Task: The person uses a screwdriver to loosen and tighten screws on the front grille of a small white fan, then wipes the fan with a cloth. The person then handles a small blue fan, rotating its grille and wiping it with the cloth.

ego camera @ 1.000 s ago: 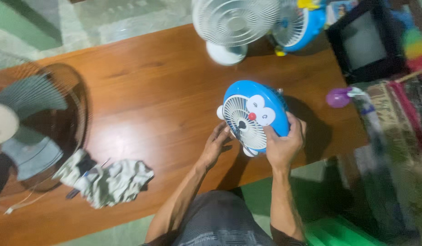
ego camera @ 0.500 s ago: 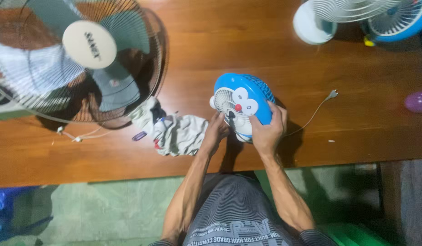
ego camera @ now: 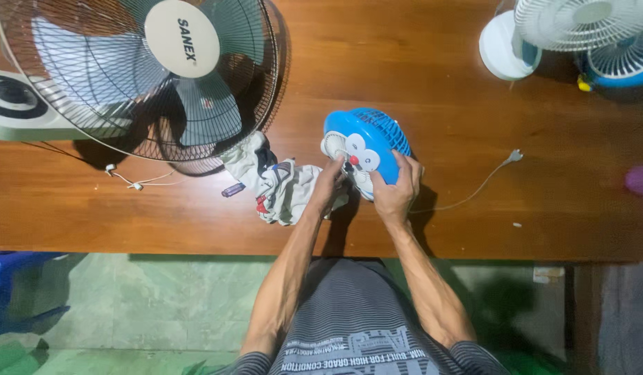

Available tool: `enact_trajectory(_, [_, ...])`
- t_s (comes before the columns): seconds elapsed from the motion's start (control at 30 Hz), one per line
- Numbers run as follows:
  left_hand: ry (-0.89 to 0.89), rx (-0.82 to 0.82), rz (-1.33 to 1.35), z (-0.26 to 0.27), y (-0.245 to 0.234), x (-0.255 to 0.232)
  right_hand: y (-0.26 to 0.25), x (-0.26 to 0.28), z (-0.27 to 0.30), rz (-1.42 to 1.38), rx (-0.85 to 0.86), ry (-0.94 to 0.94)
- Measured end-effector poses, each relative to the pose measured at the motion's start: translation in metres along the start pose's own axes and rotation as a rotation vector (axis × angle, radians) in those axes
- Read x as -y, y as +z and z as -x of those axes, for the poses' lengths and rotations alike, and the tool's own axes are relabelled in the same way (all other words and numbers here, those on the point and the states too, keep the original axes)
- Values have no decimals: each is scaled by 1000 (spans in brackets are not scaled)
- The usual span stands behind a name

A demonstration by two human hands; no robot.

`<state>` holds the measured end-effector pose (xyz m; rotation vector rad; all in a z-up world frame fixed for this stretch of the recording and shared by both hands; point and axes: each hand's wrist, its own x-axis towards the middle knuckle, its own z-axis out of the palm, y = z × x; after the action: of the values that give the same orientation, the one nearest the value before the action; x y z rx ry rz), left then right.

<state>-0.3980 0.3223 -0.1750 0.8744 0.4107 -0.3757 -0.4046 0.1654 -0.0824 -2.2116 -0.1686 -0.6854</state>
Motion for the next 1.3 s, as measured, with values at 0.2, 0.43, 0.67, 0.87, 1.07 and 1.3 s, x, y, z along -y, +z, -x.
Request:
enact_trajectory(0.2, [156, -113, -191, 11, 22, -16, -1, -5, -1, 4, -15, -21])
enact_trajectory(0.43, [300, -420, -559, 58, 112, -65, -5, -10, 8, -8, -7, -42])
enact_trajectory(0.67, [221, -539, -847, 57, 157, -88, -23, -13, 5, -80, 96, -114])
enact_trajectory(0.87, [359, -576, -891, 39, 149, -77, -49, -20, -5, -298, 240, 22])
enact_trajectory(1.07, [214, -645, -813, 41, 132, -71, -55, -41, -3, -428, 178, 295])
enact_trajectory(1.3, [389, -508, -574, 54, 47, -65, -10, -123, 27, -423, 328, 759])
